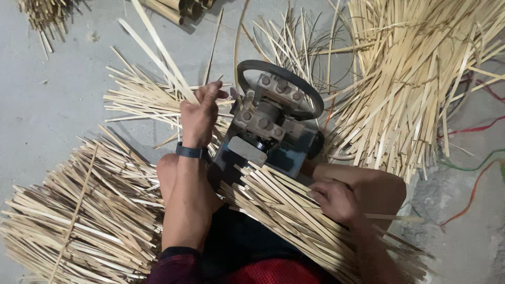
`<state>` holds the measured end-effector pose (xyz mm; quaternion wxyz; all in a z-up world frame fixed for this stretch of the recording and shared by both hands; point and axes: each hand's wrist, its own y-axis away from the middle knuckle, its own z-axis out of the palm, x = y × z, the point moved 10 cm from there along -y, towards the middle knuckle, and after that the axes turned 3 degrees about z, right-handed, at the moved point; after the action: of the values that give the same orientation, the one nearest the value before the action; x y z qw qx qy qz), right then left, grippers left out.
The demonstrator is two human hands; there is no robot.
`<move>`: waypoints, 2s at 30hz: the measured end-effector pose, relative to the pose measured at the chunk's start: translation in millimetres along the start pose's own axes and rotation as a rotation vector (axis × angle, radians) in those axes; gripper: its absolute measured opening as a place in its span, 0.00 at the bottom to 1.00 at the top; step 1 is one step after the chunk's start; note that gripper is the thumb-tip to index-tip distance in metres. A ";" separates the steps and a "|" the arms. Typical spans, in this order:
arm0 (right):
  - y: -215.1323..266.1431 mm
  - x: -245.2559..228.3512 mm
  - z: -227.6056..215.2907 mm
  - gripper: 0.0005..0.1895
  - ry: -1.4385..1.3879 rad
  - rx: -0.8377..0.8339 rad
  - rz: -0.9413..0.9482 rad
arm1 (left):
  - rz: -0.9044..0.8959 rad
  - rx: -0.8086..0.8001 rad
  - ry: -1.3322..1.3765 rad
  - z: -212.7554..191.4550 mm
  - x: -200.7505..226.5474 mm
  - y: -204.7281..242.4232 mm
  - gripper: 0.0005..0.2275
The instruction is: The person uses a mechanical shaving tool to thin down bamboo strips, feeding them through the rollers and collecting them into bundles.
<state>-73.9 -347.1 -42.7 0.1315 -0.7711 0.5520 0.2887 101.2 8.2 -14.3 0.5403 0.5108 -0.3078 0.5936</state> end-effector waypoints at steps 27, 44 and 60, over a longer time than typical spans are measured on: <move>-61.1 -34.3 -63.7 0.09 0.077 0.365 0.109 | -0.062 0.109 -0.013 -24.3 -7.4 2.2 0.18; 35.2 47.9 -41.3 0.12 0.097 -0.144 0.227 | 0.018 0.216 0.140 -47.0 -8.0 -9.9 0.17; 69.7 94.2 -127.1 0.15 -0.074 0.294 0.568 | -0.032 0.347 0.483 -91.9 -36.4 -16.2 0.18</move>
<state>-79.4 -511.2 11.3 0.1759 -0.5480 0.7758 0.2587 87.7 84.3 -78.0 0.5120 0.4444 -0.0563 0.7329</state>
